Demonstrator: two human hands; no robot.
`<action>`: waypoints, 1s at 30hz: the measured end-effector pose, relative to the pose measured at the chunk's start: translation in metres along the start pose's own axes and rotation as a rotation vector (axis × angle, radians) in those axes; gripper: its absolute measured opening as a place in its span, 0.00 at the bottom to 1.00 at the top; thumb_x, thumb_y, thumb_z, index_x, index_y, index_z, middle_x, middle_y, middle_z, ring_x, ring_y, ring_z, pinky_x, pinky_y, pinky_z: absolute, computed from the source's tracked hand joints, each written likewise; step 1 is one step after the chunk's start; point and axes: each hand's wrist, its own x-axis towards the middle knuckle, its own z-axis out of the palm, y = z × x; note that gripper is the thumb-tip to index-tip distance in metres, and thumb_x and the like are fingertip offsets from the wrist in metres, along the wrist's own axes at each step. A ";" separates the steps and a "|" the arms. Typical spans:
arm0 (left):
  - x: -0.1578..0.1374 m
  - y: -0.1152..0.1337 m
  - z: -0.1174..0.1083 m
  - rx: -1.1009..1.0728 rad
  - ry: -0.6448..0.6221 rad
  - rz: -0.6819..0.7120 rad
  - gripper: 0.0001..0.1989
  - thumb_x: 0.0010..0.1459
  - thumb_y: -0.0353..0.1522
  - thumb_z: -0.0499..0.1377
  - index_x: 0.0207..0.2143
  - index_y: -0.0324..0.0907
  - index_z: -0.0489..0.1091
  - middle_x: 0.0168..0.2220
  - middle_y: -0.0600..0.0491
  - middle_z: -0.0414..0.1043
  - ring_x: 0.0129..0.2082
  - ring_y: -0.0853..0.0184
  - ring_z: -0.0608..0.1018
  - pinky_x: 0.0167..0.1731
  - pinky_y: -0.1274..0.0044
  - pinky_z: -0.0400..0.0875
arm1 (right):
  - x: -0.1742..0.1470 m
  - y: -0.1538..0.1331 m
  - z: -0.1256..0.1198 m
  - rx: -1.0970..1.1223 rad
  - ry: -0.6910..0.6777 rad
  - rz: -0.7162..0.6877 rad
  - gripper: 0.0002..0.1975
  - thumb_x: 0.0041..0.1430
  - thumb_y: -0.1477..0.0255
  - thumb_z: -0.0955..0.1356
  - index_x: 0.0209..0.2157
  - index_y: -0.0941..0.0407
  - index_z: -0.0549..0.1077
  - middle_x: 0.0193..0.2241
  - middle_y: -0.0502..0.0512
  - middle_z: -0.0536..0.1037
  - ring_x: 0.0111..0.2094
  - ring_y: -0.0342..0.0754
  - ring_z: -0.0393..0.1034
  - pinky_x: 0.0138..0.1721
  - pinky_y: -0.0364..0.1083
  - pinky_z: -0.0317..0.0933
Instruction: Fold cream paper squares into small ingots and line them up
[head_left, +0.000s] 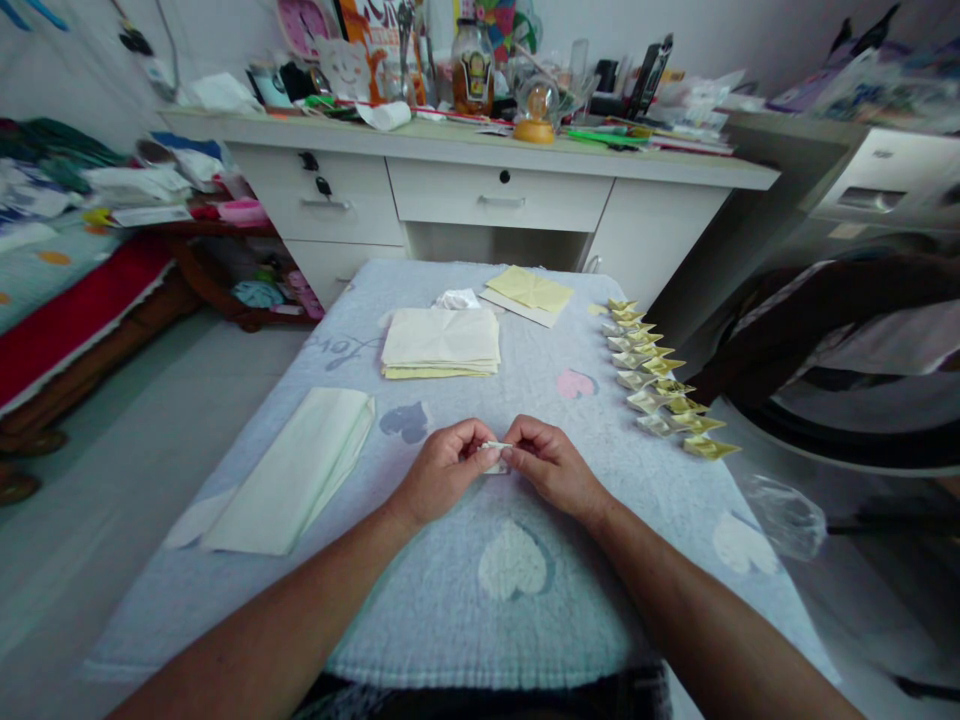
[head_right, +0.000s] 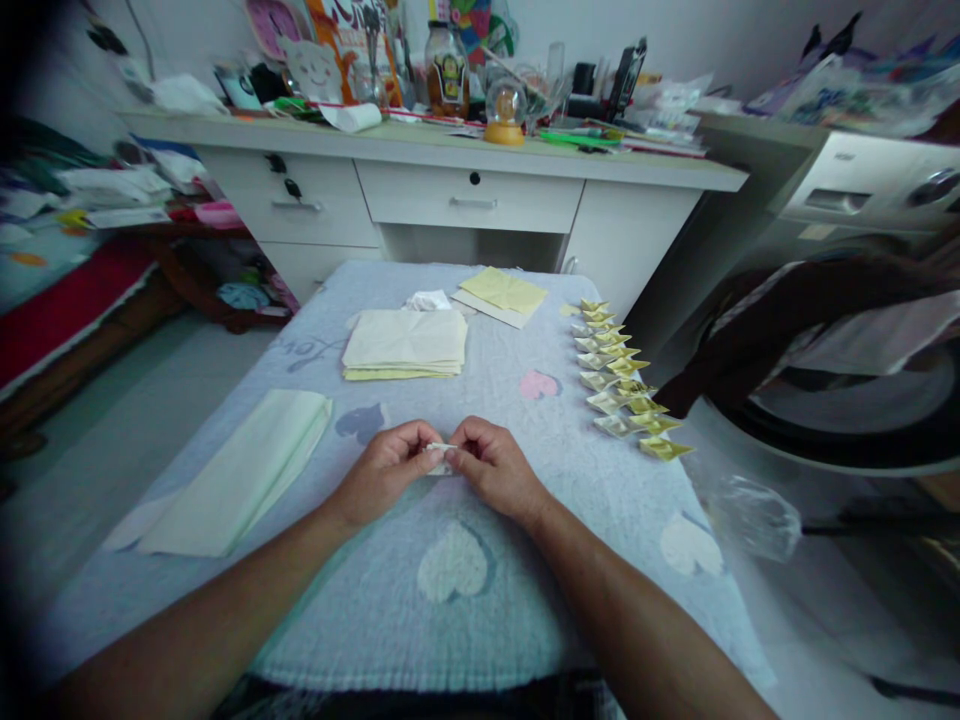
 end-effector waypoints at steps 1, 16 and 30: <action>0.000 0.000 0.000 0.004 -0.006 -0.003 0.11 0.58 0.38 0.57 0.29 0.39 0.68 0.24 0.58 0.63 0.26 0.72 0.66 0.28 0.80 0.61 | 0.000 0.000 0.000 -0.014 0.007 -0.005 0.14 0.57 0.62 0.69 0.25 0.57 0.68 0.22 0.46 0.65 0.25 0.41 0.58 0.28 0.41 0.53; 0.002 0.004 0.000 -0.114 0.025 -0.024 0.08 0.57 0.35 0.59 0.32 0.38 0.70 0.25 0.57 0.66 0.26 0.73 0.67 0.28 0.80 0.61 | 0.002 0.002 0.000 0.014 -0.016 0.040 0.17 0.56 0.57 0.69 0.27 0.57 0.69 0.22 0.46 0.66 0.25 0.41 0.58 0.29 0.41 0.53; 0.002 0.002 -0.002 -0.134 -0.001 -0.097 0.12 0.53 0.38 0.62 0.30 0.38 0.66 0.23 0.59 0.63 0.23 0.75 0.65 0.24 0.82 0.57 | 0.003 0.000 -0.001 0.134 0.050 0.045 0.17 0.55 0.58 0.70 0.27 0.58 0.68 0.22 0.47 0.67 0.25 0.41 0.58 0.29 0.41 0.52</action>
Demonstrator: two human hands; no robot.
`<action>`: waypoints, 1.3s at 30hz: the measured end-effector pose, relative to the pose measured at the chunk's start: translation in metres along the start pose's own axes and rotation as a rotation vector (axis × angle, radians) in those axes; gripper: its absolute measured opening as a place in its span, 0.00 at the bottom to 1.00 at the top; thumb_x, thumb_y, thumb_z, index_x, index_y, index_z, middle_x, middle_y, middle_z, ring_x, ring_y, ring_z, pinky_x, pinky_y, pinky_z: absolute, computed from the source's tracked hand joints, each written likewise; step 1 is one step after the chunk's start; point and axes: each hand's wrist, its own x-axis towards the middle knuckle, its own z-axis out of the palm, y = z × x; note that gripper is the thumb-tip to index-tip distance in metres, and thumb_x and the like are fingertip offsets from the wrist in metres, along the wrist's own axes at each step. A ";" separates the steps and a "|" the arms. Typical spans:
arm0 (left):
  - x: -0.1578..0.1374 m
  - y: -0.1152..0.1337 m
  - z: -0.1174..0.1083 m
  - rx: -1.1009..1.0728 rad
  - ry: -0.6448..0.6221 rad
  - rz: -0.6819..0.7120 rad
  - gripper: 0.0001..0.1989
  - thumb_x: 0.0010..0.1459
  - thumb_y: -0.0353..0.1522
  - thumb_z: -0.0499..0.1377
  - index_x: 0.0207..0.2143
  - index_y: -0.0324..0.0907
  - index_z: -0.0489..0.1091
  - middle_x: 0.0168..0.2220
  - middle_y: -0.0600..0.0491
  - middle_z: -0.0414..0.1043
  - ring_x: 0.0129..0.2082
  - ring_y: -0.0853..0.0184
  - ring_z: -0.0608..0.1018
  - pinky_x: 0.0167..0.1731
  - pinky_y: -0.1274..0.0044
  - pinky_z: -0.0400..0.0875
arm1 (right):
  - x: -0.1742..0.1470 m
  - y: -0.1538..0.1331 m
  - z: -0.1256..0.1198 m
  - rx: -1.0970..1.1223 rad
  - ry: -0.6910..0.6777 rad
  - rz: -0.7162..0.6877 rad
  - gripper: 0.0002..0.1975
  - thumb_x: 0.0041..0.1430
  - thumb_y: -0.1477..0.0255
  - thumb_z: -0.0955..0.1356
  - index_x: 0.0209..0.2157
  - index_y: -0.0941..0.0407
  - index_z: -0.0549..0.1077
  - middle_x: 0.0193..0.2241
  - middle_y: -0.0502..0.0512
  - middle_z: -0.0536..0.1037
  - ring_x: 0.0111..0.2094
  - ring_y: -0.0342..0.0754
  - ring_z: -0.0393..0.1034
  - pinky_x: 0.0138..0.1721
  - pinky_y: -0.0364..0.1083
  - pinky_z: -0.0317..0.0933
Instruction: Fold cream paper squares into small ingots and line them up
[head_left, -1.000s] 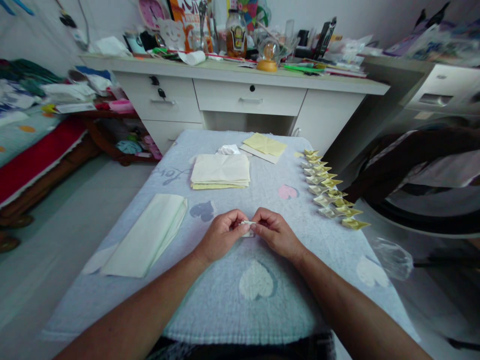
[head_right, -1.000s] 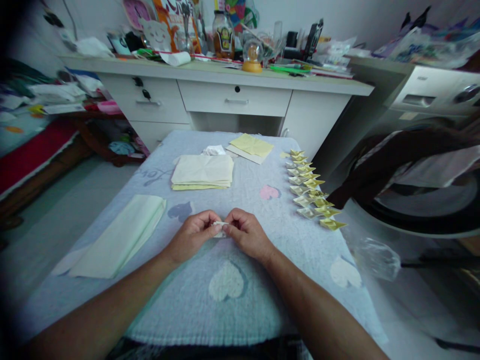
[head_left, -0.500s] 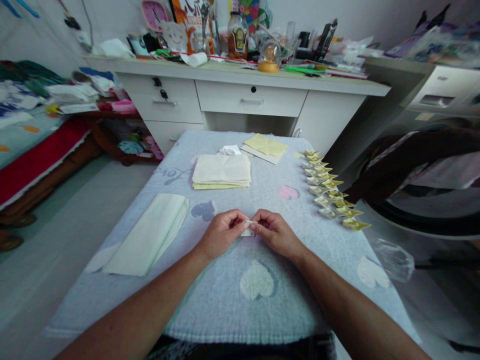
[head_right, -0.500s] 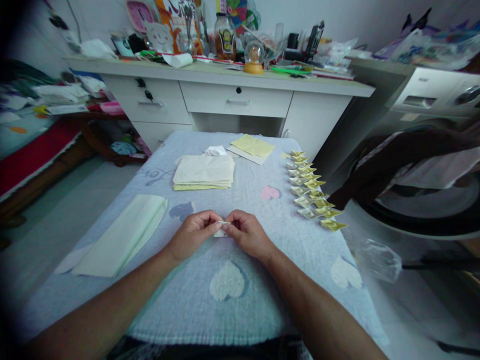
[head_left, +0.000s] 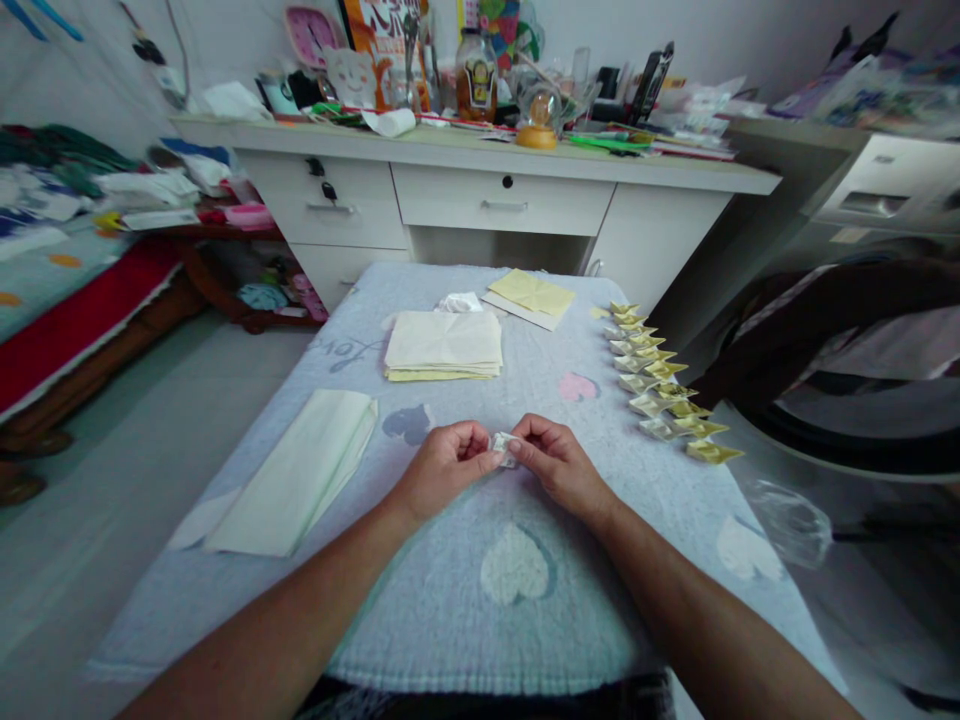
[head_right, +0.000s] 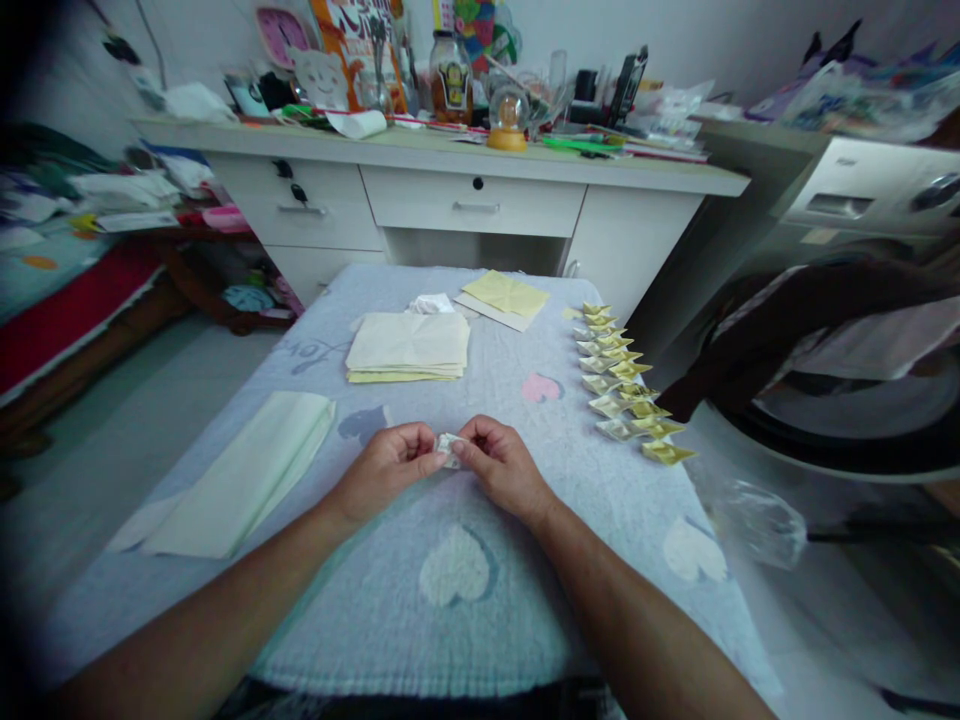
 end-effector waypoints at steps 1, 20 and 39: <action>0.000 0.000 0.000 0.032 -0.007 -0.002 0.13 0.54 0.39 0.61 0.26 0.38 0.64 0.22 0.60 0.62 0.22 0.75 0.64 0.23 0.81 0.56 | 0.000 0.000 0.000 0.001 0.000 0.002 0.17 0.55 0.58 0.70 0.27 0.58 0.68 0.22 0.47 0.67 0.25 0.41 0.58 0.28 0.41 0.52; -0.002 -0.001 -0.002 0.247 -0.112 0.063 0.10 0.52 0.34 0.60 0.27 0.41 0.60 0.24 0.61 0.56 0.24 0.74 0.60 0.24 0.81 0.55 | 0.001 0.003 -0.002 0.000 -0.031 0.072 0.17 0.53 0.58 0.70 0.26 0.58 0.69 0.21 0.46 0.65 0.24 0.40 0.56 0.28 0.42 0.49; -0.004 -0.001 0.002 0.147 -0.001 0.145 0.07 0.59 0.35 0.57 0.34 0.41 0.64 0.27 0.59 0.61 0.28 0.73 0.66 0.29 0.81 0.60 | 0.000 0.001 0.001 -0.039 -0.031 0.042 0.18 0.55 0.55 0.69 0.28 0.58 0.71 0.22 0.47 0.66 0.25 0.41 0.56 0.28 0.42 0.51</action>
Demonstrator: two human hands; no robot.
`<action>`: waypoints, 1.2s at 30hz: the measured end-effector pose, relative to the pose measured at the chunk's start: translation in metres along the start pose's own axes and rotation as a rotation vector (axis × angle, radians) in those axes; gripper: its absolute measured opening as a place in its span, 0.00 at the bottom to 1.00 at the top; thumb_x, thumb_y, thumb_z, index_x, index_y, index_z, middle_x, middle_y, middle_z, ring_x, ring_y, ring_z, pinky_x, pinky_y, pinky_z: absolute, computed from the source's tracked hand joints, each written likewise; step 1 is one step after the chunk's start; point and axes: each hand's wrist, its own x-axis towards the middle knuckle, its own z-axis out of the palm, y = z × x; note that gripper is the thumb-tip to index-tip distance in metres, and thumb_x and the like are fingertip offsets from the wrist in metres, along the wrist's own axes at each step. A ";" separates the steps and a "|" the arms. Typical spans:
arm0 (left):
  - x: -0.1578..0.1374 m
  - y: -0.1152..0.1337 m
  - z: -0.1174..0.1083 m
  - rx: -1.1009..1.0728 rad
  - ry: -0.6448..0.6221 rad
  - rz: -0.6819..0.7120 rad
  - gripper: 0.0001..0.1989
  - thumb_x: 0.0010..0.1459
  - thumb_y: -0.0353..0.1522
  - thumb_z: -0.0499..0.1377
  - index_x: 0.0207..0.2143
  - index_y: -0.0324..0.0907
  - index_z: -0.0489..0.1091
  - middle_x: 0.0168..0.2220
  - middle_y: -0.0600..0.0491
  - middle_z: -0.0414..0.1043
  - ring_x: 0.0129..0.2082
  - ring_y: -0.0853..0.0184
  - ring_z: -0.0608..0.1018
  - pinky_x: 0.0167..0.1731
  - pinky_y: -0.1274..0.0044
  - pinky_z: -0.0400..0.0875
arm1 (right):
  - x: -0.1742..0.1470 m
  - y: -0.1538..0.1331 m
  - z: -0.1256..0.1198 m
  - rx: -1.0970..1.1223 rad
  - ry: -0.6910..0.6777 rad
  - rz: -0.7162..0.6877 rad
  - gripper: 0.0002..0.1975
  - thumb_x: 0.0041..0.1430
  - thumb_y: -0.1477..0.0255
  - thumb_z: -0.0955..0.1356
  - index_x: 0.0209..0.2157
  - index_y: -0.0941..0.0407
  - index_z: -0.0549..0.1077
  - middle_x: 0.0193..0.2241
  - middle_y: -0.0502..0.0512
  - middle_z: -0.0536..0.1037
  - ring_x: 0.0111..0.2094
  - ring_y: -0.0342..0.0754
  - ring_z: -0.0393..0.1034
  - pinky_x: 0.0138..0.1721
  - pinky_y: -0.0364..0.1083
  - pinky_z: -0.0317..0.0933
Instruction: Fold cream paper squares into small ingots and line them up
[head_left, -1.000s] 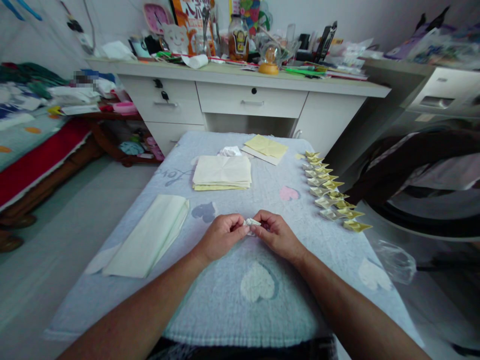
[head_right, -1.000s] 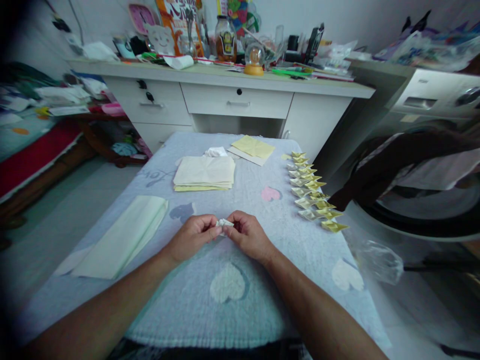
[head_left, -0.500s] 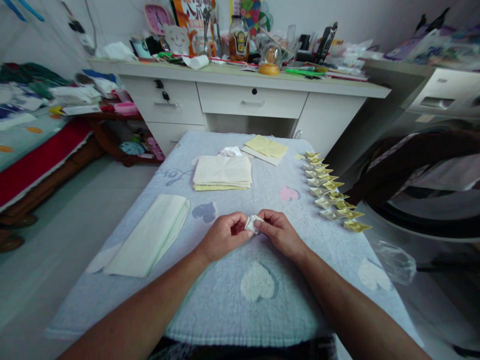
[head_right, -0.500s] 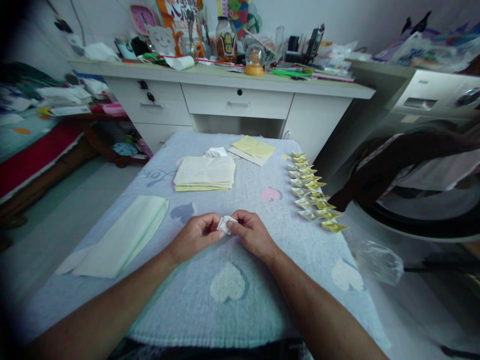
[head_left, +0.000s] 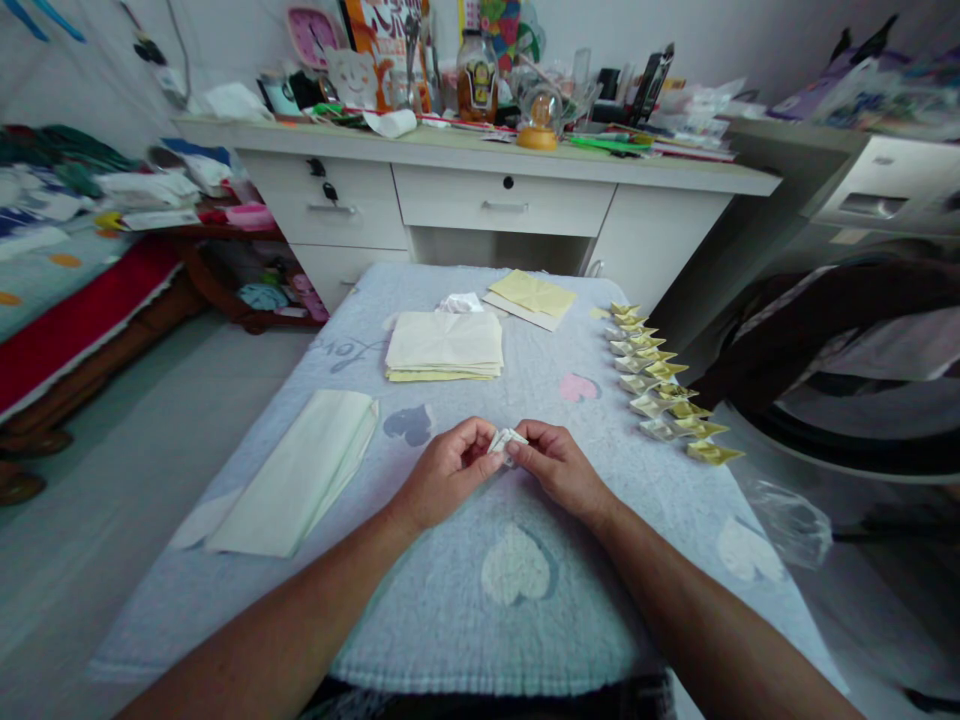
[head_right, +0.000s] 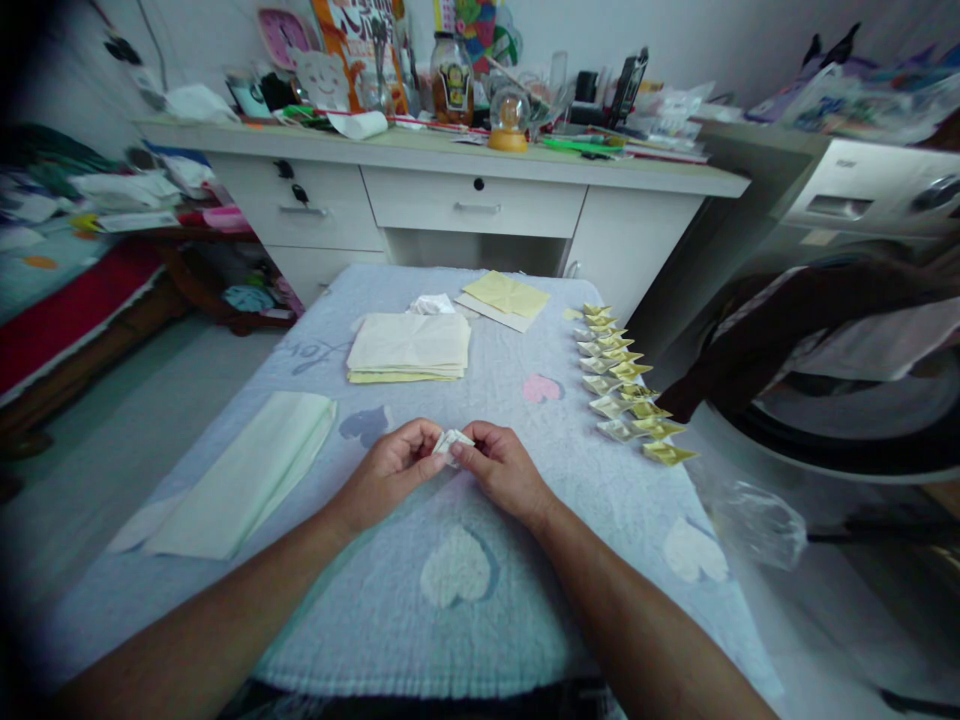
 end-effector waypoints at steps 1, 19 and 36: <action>0.000 0.001 0.001 -0.016 0.018 0.019 0.08 0.58 0.33 0.59 0.38 0.42 0.64 0.29 0.59 0.63 0.29 0.72 0.68 0.31 0.80 0.62 | 0.000 0.000 0.000 0.008 -0.001 -0.004 0.18 0.55 0.55 0.69 0.28 0.58 0.71 0.23 0.47 0.66 0.25 0.41 0.56 0.29 0.42 0.51; -0.001 0.000 -0.004 0.138 0.176 0.055 0.06 0.57 0.33 0.59 0.30 0.40 0.71 0.28 0.55 0.71 0.30 0.70 0.72 0.34 0.78 0.66 | 0.000 0.001 0.002 0.056 -0.022 0.000 0.19 0.54 0.55 0.70 0.29 0.58 0.71 0.23 0.47 0.65 0.26 0.41 0.56 0.29 0.42 0.50; 0.000 0.002 0.001 -0.110 0.104 -0.060 0.14 0.57 0.36 0.60 0.44 0.41 0.66 0.24 0.59 0.66 0.25 0.72 0.69 0.27 0.80 0.61 | 0.000 0.004 0.002 -0.003 0.013 -0.027 0.16 0.58 0.58 0.68 0.26 0.57 0.71 0.22 0.47 0.64 0.26 0.41 0.56 0.29 0.42 0.51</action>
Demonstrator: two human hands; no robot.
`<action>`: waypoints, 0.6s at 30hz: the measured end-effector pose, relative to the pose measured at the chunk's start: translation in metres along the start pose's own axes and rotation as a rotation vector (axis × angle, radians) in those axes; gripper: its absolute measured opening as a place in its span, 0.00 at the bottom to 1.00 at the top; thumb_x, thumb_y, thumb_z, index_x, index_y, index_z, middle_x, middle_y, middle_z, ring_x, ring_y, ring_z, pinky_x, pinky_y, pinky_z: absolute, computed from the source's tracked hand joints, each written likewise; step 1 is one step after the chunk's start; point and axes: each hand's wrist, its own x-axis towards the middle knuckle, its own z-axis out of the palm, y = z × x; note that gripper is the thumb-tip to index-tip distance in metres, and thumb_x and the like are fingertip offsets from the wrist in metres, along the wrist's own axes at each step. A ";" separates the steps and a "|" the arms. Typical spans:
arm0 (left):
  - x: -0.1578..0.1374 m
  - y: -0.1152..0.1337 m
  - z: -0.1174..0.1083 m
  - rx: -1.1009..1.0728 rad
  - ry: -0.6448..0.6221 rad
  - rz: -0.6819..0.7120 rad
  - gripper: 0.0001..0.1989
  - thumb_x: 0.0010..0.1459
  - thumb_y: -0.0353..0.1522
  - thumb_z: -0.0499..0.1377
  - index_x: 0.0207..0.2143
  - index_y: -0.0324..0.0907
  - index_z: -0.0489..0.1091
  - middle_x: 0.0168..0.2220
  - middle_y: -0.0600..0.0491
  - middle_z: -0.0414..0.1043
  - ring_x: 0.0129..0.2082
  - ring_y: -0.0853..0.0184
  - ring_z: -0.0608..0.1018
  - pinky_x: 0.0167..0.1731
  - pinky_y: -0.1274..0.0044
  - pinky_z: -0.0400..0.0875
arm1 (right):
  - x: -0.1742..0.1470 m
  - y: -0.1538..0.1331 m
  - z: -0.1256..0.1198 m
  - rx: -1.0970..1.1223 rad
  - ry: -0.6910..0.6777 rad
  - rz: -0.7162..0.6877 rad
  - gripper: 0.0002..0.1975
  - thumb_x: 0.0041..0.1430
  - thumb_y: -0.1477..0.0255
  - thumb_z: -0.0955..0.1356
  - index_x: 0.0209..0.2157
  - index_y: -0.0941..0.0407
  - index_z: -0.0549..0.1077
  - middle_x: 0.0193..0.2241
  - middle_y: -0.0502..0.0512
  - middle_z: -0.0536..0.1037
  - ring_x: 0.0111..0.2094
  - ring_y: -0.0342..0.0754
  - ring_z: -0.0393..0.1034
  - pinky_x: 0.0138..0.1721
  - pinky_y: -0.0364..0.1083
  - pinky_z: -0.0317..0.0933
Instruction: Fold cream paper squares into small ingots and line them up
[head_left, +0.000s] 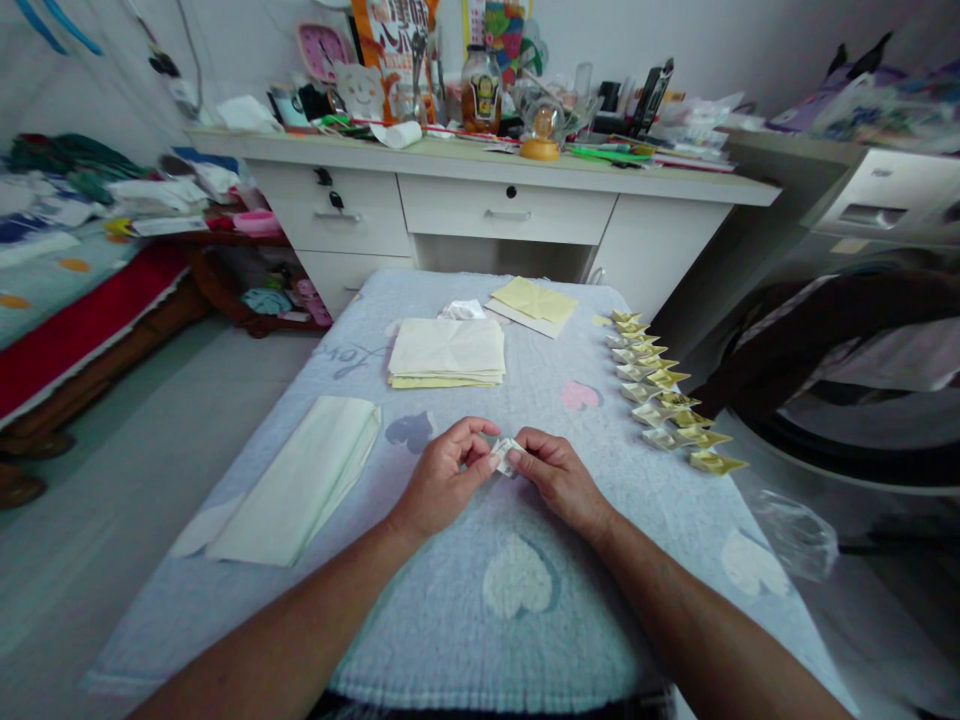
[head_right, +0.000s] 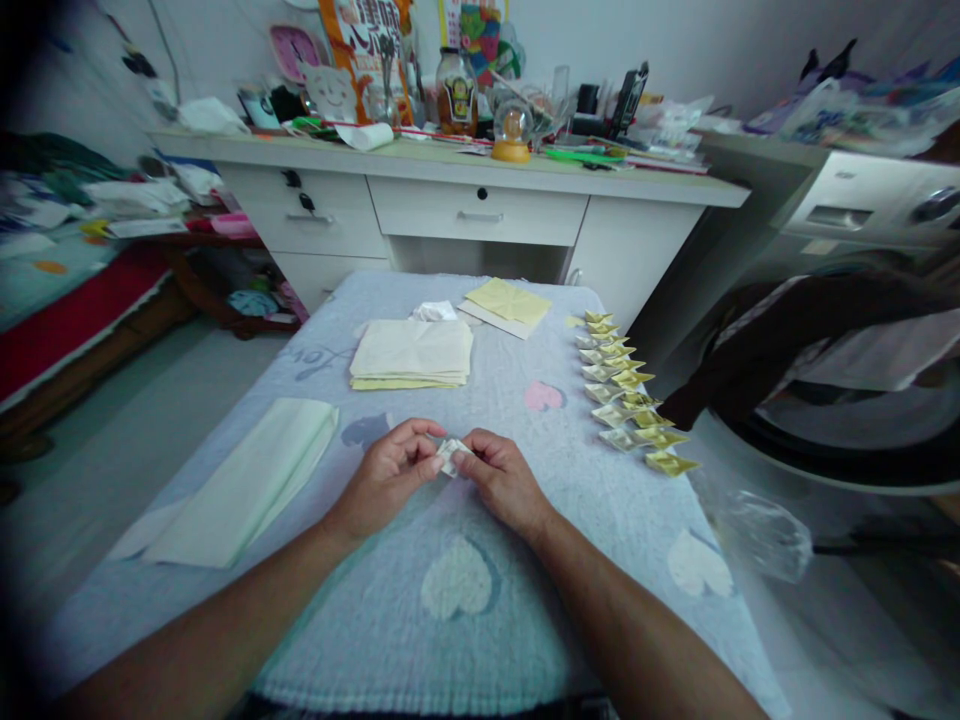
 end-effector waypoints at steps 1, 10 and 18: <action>0.000 -0.001 0.001 -0.008 -0.008 -0.006 0.14 0.57 0.36 0.60 0.44 0.41 0.67 0.26 0.57 0.68 0.27 0.71 0.70 0.29 0.79 0.63 | 0.000 0.000 0.000 -0.018 0.006 -0.003 0.16 0.58 0.58 0.68 0.27 0.57 0.71 0.23 0.47 0.65 0.26 0.41 0.56 0.29 0.42 0.51; 0.004 0.000 -0.001 -0.066 -0.033 -0.024 0.10 0.55 0.35 0.61 0.38 0.39 0.69 0.29 0.55 0.69 0.30 0.71 0.72 0.33 0.79 0.66 | -0.002 -0.002 0.000 -0.221 -0.053 -0.086 0.18 0.62 0.56 0.64 0.29 0.57 0.72 0.26 0.50 0.68 0.30 0.43 0.61 0.33 0.43 0.55; 0.005 -0.004 -0.002 0.106 -0.004 -0.028 0.10 0.53 0.36 0.62 0.33 0.39 0.72 0.24 0.58 0.65 0.25 0.72 0.67 0.26 0.80 0.61 | -0.002 -0.002 0.000 -0.435 -0.085 -0.175 0.18 0.66 0.60 0.62 0.28 0.56 0.71 0.25 0.50 0.69 0.29 0.44 0.63 0.33 0.43 0.55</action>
